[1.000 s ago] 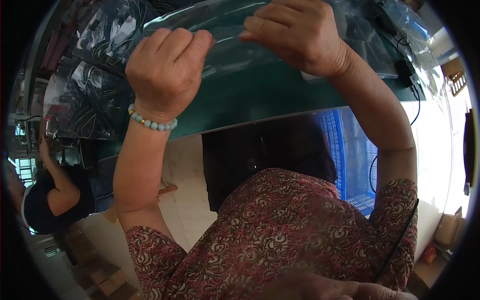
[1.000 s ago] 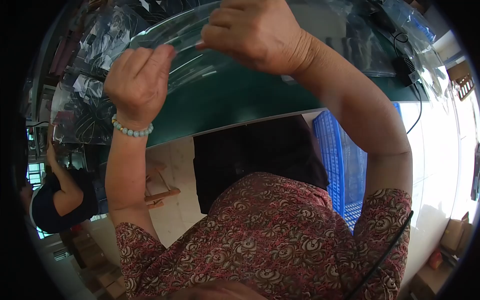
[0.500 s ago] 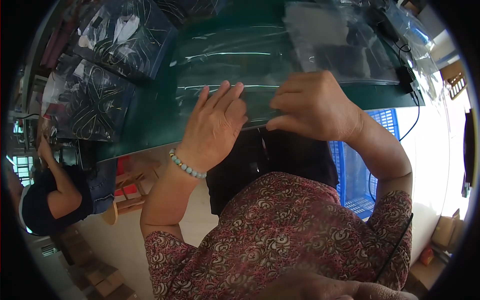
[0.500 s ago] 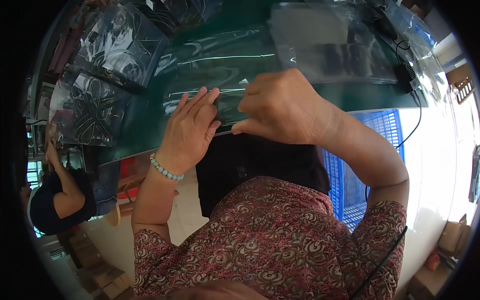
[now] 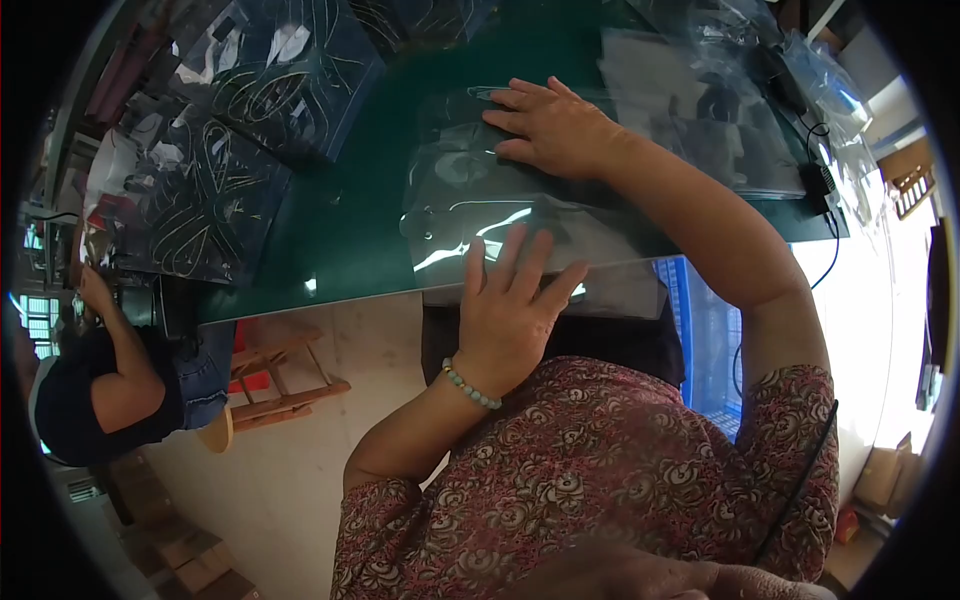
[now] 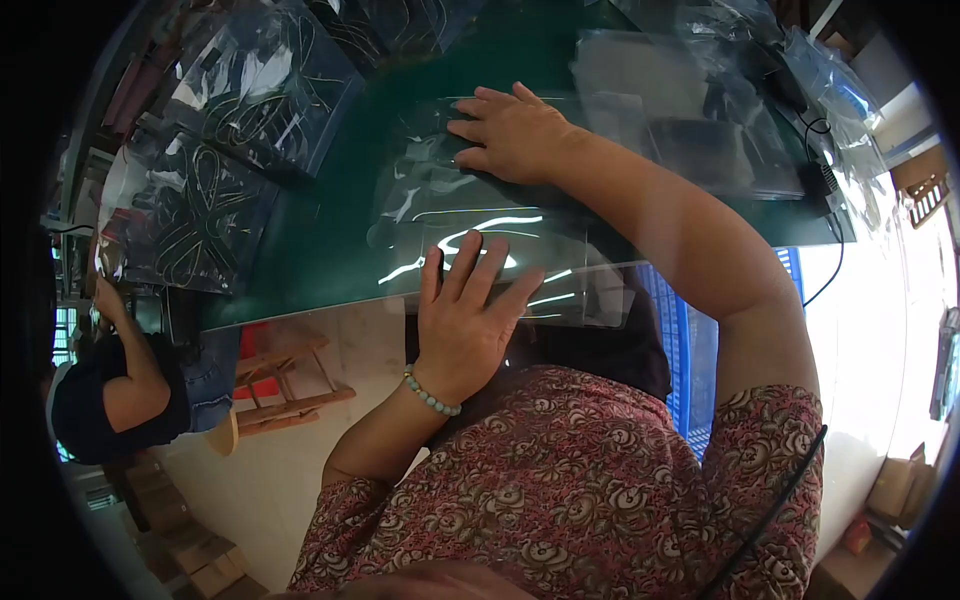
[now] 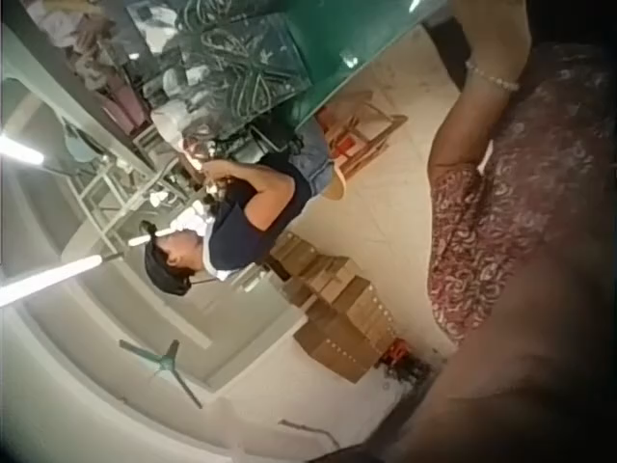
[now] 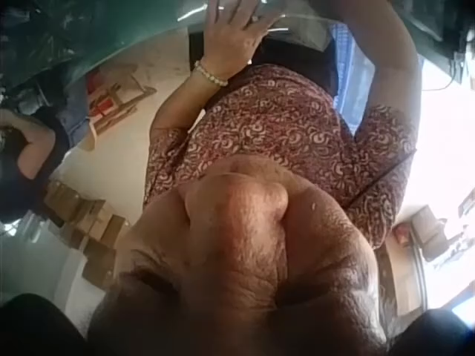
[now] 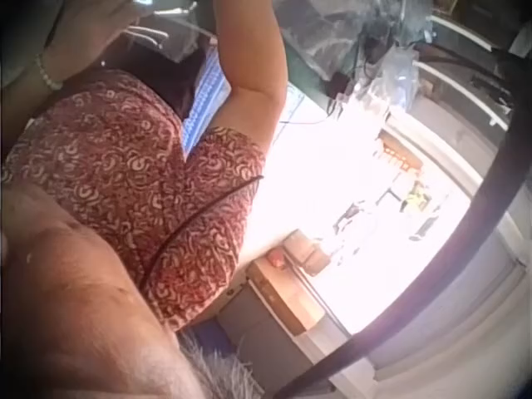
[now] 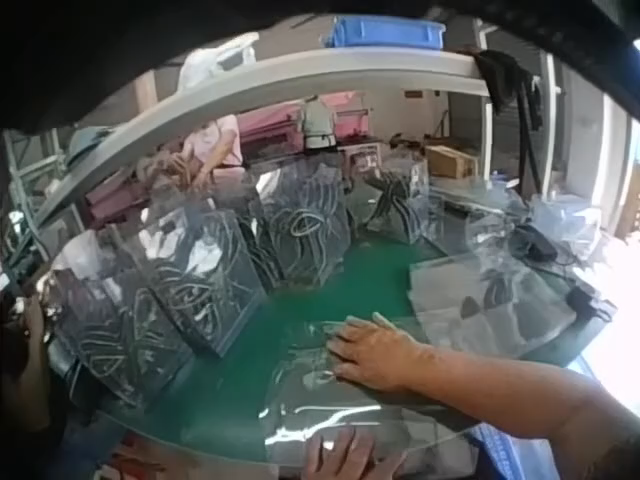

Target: Folding transparent plastic sheets and placing them into a blue plastic storage basket.

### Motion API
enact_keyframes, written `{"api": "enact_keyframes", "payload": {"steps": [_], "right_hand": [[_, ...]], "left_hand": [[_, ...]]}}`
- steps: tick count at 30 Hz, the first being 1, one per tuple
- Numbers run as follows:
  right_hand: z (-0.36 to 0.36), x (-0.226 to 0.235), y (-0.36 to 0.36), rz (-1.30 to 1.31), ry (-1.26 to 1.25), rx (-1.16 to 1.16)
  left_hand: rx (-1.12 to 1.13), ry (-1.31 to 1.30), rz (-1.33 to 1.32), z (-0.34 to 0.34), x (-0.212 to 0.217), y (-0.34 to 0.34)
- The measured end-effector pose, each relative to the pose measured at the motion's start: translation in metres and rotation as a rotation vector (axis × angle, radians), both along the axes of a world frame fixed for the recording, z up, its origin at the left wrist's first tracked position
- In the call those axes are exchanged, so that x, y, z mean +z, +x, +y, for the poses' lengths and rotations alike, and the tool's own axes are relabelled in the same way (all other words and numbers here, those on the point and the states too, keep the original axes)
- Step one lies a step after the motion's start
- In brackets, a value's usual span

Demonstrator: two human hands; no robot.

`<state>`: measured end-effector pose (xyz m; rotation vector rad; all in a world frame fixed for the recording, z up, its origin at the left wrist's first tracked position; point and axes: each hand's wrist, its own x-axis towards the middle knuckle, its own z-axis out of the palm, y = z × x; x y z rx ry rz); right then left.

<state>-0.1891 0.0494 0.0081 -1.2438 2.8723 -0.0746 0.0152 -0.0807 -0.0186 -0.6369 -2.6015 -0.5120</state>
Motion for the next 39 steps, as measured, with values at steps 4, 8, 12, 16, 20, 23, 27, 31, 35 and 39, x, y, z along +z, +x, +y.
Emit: {"api": "enact_keyframes", "payload": {"steps": [4,8,12,16,20,23,27,31,35,39], "right_hand": [[0.005,0.008,0.0,-0.159,-0.054,-0.017],[0.01,-0.006,0.007,-0.054,-0.153,-0.036],[0.006,0.013,0.007,-0.106,-0.066,-0.014],[0.001,-0.003,0.0,-0.087,-0.092,-0.022],[0.003,-0.011,-0.005,-0.158,-0.204,-0.007],[-0.005,-0.032,-0.011,-0.092,-0.32,-0.117],[-0.005,-0.03,-0.014,-0.137,-0.285,-0.134],[-0.012,-0.03,-0.021,-0.136,-0.253,-0.157],[-0.021,-0.026,-0.038,-0.189,-0.191,-0.101],[-0.01,-0.019,-0.034,0.051,0.039,-0.03]], "left_hand": [[-0.013,0.03,0.001,-0.002,-0.006,0.002],[-0.034,0.028,-0.003,-0.005,-0.008,0.006],[-0.049,0.0,0.027,-0.013,-0.008,0.009],[-0.089,-0.083,-0.025,-0.041,-0.004,0.004],[-0.093,-0.227,-0.105,-0.041,0.007,0.004],[-0.074,-0.302,-0.206,-0.018,0.031,0.014],[0.008,-0.351,-0.349,0.014,0.047,0.012],[-0.014,-0.292,-0.3,0.042,0.043,-0.014],[0.004,-0.271,-0.264,0.032,0.021,-0.01],[-0.002,-0.22,-0.217,0.006,0.008,0.0]]}}
